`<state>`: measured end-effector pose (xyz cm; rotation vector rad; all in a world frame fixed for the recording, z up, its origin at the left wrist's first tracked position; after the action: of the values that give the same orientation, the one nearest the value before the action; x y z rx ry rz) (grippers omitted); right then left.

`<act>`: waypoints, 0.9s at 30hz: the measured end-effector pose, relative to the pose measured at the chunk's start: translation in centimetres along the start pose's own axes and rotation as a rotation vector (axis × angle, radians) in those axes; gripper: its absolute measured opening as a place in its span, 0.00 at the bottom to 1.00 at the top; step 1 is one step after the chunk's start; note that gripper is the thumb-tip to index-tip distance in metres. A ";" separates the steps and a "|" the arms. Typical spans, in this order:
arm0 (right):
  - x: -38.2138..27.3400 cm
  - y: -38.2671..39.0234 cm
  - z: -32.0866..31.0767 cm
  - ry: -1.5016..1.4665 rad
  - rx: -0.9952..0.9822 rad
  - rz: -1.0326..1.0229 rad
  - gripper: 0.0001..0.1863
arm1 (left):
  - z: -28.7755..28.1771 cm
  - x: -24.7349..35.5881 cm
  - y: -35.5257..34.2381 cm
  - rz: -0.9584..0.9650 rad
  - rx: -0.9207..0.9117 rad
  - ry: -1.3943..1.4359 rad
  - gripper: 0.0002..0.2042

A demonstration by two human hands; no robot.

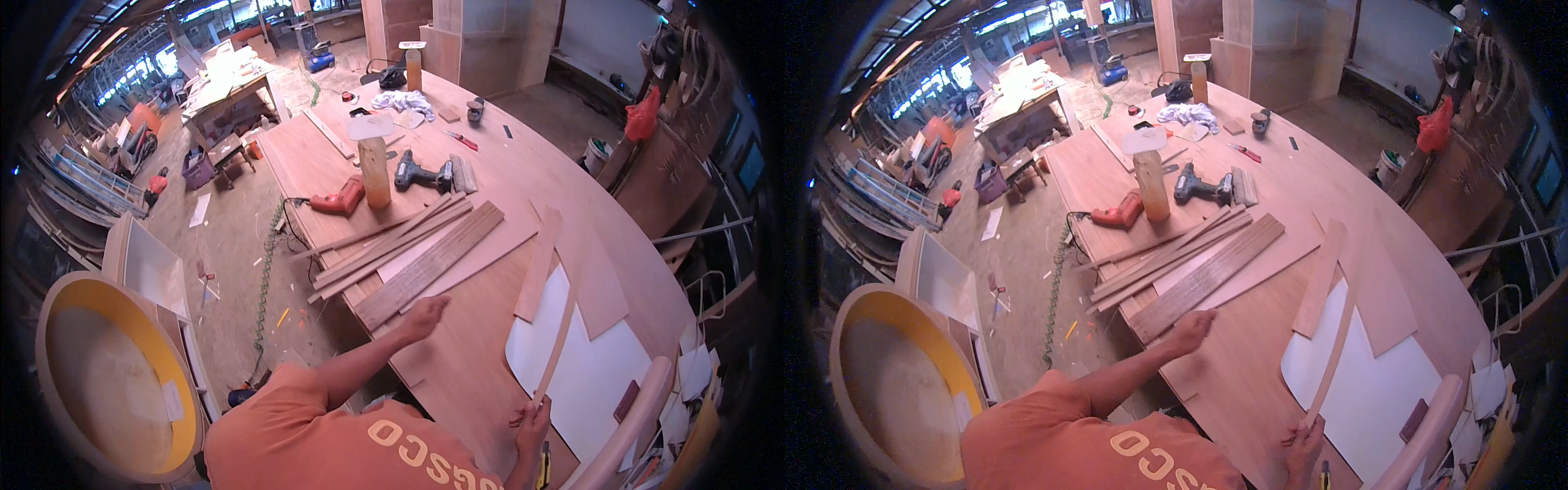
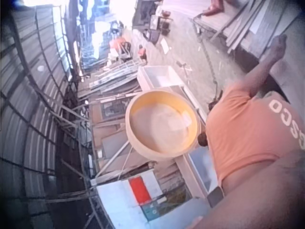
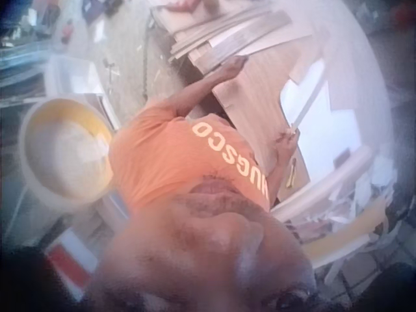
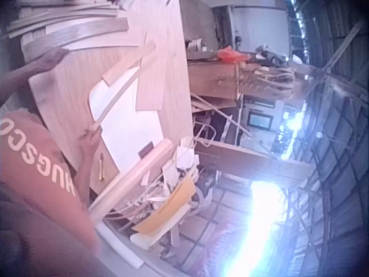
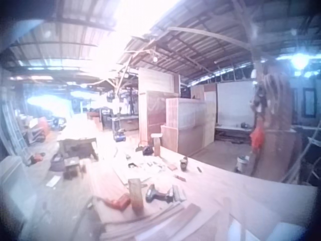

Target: The person uses a utility knife to cut a white laminate sheet along the edge of a wooden board and then handles various thin wood strips on a workbench.

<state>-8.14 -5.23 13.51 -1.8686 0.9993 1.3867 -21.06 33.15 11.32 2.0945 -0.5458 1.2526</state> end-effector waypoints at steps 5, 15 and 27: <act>6.2 3.4 -10.4 0.327 0.051 -0.161 0.15 | 14.2 2.2 2.2 0.212 -0.183 -0.147 0.16; 8.1 8.6 -28.8 0.688 -0.092 -0.210 0.15 | 26.1 3.7 9.6 0.322 -0.243 -0.249 0.09; 11.0 4.7 -31.5 0.588 -0.362 -0.141 0.14 | 20.0 2.9 4.3 0.544 0.182 -0.908 0.08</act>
<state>5.79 -35.85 11.43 -2.6558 0.8904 0.9959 -9.92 16.03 8.20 2.7286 -1.5153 0.5195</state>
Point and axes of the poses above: each hand's wrist, its own y-axis away from the middle knuckle, its own z-axis out of the palm, x = y × z, the point moved 2 cm from there along -y, towards the middle knuckle, and after that the axes turned 13 degrees about -z, right-handed, at the moved point
